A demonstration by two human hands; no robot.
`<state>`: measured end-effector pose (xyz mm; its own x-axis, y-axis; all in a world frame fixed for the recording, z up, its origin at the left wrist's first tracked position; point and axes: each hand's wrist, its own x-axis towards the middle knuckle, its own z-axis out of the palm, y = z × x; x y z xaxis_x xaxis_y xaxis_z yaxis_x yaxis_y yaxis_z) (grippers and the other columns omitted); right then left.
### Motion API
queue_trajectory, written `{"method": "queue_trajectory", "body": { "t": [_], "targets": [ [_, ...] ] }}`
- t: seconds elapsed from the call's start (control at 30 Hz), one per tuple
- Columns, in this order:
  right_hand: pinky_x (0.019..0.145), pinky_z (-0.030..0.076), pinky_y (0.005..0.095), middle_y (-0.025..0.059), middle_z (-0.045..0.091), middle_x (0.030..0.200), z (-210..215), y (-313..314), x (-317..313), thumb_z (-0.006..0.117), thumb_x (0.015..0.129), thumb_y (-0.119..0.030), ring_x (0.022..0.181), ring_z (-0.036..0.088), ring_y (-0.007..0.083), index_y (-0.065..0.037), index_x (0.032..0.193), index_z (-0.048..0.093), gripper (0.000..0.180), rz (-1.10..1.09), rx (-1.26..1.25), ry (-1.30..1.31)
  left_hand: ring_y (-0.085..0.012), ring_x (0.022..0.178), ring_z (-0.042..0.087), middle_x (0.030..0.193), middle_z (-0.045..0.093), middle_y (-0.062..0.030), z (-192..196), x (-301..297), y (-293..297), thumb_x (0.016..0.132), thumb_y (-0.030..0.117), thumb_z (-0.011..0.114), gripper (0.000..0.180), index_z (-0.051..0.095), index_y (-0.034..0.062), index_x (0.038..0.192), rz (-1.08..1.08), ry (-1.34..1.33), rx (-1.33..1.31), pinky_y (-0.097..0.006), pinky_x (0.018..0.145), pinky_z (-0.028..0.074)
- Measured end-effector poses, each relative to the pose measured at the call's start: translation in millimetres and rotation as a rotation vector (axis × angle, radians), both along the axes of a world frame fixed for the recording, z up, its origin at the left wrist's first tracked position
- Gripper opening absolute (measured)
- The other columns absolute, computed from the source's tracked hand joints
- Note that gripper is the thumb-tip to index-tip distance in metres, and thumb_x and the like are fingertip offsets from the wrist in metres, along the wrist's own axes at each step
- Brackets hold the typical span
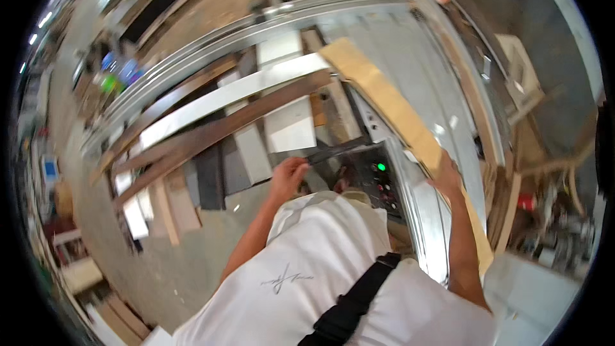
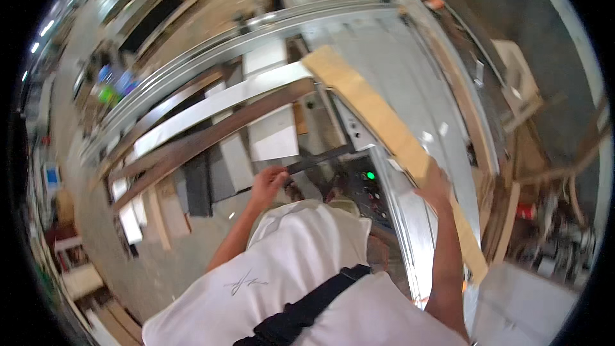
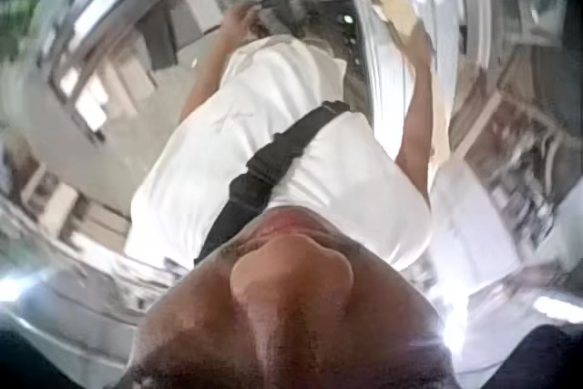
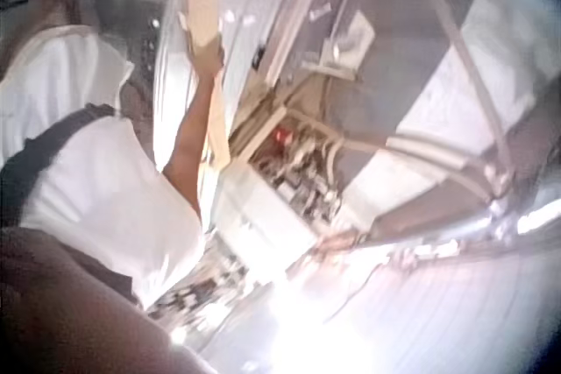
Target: The person uses a hand scraper to remove excess adhesive and debris from the edges of curved and straight wooden furniture components on a industrial workbench.
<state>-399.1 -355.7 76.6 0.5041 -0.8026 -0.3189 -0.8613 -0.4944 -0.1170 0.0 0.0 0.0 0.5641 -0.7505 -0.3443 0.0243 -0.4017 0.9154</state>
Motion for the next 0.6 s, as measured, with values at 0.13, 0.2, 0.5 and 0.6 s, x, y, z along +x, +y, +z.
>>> {"method": "queue_trajectory", "body": {
  "t": [0.13, 0.2, 0.5, 0.6],
  "targets": [
    [0.109, 0.045, 0.0516, 0.0246, 0.053, 0.140, 5.8, 9.3, 30.9, 0.092, 0.063, -0.025, 0.130, 0.051, 0.0445, -0.018, 0.161, 0.020, 0.122, -0.047, 0.047, 0.010, -0.0204, 0.097, 0.071, 0.103, 0.074, -0.0139, 17.7, 9.3, -27.3, 0.100, 0.022, 0.067, 0.028, 0.069, -0.0025, 0.113, -0.027, -0.117, -0.043, -0.035, 0.089, 0.055],
    [0.108, 0.046, 0.0512, 0.0245, 0.053, 0.139, 9.1, -2.9, 36.4, 0.091, 0.062, -0.024, 0.129, 0.052, 0.0445, -0.018, 0.160, 0.021, 0.121, -0.027, 0.042, 0.039, -0.0208, 0.096, 0.071, 0.102, 0.074, -0.0139, 19.9, 0.0, -42.6, 0.099, 0.022, 0.068, 0.027, 0.069, -0.0016, 0.113, -0.025, -0.110, -0.062, -0.036, 0.087, 0.056],
    [0.116, 0.039, 0.0477, 0.0184, 0.049, 0.150, -21.7, -5.9, -73.1, 0.092, 0.060, -0.021, 0.136, 0.046, 0.0426, -0.015, 0.162, 0.021, 0.124, -0.019, 0.002, -0.006, -0.0284, 0.094, 0.072, 0.101, 0.074, -0.0150, 22.3, -18.2, -72.5, 0.097, 0.025, 0.068, 0.027, 0.072, 0.0010, 0.109, 0.018, -0.163, -0.077, -0.041, 0.083, 0.056],
    [0.118, 0.037, 0.0471, 0.0205, 0.047, 0.152, -29.5, 6.7, -124.3, 0.094, 0.056, -0.017, 0.138, 0.045, 0.0427, -0.011, 0.162, 0.022, 0.128, -0.042, 0.005, -0.013, -0.0285, 0.093, 0.072, 0.101, 0.074, -0.0158, 18.4, -19.6, -64.0, 0.097, 0.024, 0.068, 0.026, 0.072, 0.0007, 0.108, 0.064, -0.150, -0.062, -0.040, 0.083, 0.056]
  ]
}}
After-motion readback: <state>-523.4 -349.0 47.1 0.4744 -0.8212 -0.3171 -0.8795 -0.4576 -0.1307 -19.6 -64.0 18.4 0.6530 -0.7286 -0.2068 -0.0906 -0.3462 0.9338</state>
